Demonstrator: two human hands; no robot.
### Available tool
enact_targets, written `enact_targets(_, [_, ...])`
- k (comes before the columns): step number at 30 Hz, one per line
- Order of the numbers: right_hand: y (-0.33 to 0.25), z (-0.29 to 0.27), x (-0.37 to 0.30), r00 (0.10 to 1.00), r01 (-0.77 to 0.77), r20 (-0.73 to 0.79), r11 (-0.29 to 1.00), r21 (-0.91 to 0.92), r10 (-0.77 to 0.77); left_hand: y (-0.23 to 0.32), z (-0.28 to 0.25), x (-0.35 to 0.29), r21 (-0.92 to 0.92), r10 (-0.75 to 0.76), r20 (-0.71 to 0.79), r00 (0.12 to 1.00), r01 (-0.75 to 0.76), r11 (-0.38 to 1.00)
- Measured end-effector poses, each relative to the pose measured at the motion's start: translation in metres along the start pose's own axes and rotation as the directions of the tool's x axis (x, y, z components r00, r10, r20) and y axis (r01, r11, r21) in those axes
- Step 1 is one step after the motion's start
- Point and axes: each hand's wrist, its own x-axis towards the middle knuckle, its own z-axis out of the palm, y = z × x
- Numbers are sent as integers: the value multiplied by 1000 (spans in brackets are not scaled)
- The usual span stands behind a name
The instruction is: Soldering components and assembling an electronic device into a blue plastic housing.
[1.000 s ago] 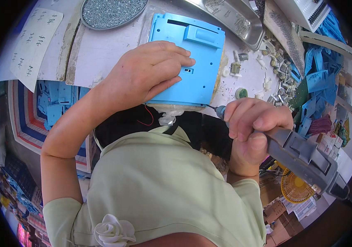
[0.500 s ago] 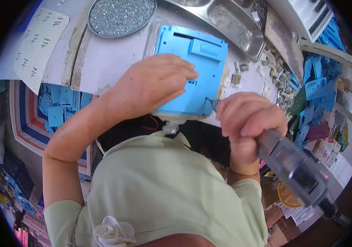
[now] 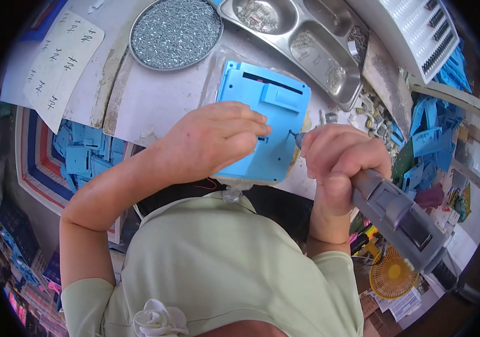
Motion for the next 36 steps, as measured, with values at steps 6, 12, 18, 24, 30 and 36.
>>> enact_targets(6, [-8, -18, 29, 1000, 27, -17, 972, 233, -24, -1, -1, 1, 24, -1, 4, 1000, 1, 1000])
enact_targets(12, [27, -29, 59, 991, 131, -25, 986, 101, -129, 2, -1, 0, 14, -7, 23, 1000, 7, 1000])
enact_targets(18, [36, -31, 59, 999, 29, -21, 999, -14, -29, 0, 0, 0, -15, -21, 16, 1000, 22, 1000])
enact_targets(24, [-21, -16, 68, 996, 45, 74, 989, 138, -56, 7, 2, -2, -97, -79, -105, 991, 69, 993])
enact_targets(30, [-21, 14, 58, 956, -4, 278, 941, 338, -96, 19, 4, -4, -127, -228, -339, 913, 195, 973])
enact_targets(36, [-16, 31, 62, 958, -20, 278, 960, 279, -61, 18, -7, -13, 0, -222, -337, 915, 236, 972])
